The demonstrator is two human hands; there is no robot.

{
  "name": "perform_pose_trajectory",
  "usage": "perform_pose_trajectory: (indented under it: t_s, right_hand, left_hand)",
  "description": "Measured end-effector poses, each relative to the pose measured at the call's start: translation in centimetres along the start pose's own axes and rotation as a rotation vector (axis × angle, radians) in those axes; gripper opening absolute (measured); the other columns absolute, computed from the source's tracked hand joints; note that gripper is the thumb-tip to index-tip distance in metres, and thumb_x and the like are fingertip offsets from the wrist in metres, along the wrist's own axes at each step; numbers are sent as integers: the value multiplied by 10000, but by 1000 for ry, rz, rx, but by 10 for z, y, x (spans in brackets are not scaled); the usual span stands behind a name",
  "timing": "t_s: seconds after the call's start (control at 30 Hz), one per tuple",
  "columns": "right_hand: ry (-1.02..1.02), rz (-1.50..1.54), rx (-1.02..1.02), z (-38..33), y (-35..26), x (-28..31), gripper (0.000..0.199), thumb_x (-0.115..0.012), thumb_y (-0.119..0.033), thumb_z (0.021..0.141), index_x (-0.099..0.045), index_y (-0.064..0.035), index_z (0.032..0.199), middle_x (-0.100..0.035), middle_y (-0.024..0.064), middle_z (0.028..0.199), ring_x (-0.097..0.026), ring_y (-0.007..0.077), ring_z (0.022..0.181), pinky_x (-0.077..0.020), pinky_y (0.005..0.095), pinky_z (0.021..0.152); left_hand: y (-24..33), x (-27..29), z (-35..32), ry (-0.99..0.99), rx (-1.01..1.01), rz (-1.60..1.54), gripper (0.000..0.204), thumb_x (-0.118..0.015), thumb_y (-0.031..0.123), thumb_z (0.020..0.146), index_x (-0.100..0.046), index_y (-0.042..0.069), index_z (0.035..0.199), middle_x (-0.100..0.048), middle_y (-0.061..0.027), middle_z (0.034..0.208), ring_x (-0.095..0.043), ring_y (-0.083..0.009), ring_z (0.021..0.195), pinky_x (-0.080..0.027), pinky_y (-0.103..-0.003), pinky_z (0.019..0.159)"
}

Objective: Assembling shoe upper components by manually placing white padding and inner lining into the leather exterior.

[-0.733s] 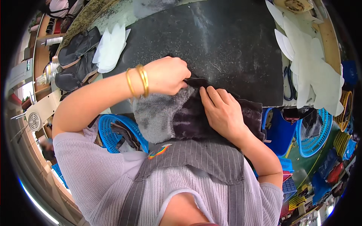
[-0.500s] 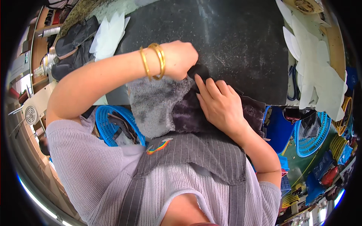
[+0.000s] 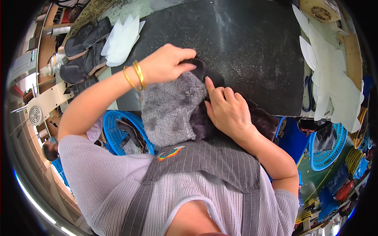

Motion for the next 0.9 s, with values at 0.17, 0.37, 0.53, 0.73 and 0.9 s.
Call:
perform_pose_trajectory:
  t_s: [0.17, 0.37, 0.53, 0.73, 0.9]
  right_hand:
    - [-50, -65, -18, 6, 0, -2, 596, -630, -275, 811, -518, -13, 1335, -494, 50, 876, -504, 165, 773, -458, 261, 622]
    - [-112, -90, -1, 22, 1, -5, 566, -641, -276, 806, -544, -62, 1321, -489, 25, 811, -516, 153, 692, -454, 263, 548]
    - [17, 84, -4, 33, 10, -6, 478, -679, -336, 781, -641, -51, 1164, -484, 4, 700, -521, 166, 644, -453, 281, 524]
    - [390, 396, -196, 33, 34, 10, 399, -774, -262, 718, -656, -53, 1038, -572, 66, 868, -557, 264, 803, -482, 375, 676]
    - [142, 762, 79, 38, -12, 37, 201, -751, -121, 642, -614, -61, 778, -581, 59, 736, -577, 293, 724, -480, 387, 612]
  left_hand:
    - [-17, 0, 17, -76, 82, -82, 226, -660, 168, 804, -566, -8, 909, -589, -212, 771, -590, -332, 685, -471, -383, 633]
    - [-27, 4, 33, -301, 420, -10, 261, -725, 267, 761, -672, 28, 851, -625, -234, 1108, -598, -349, 1074, -490, -384, 835]
    - [-17, 9, 22, -154, 319, 392, 230, -665, 218, 803, -668, 12, 904, -613, -177, 1179, -586, -297, 1094, -498, -342, 848]
    - [9, 14, -18, 52, -3, -166, 260, -726, 63, 731, -478, -5, 766, -565, -70, 783, -531, -234, 689, -443, -328, 640]
    - [96, 16, -126, 488, -436, 354, 205, -667, -28, 661, -472, 25, 692, -656, -136, 891, -640, -282, 759, -543, -360, 609]
Point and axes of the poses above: each hand's wrist, its own z-axis towards the middle knuckle, its own x-axis out of the back of the hand, y = z × x, the point moved 7 cm from there along z, towards the middle knuckle
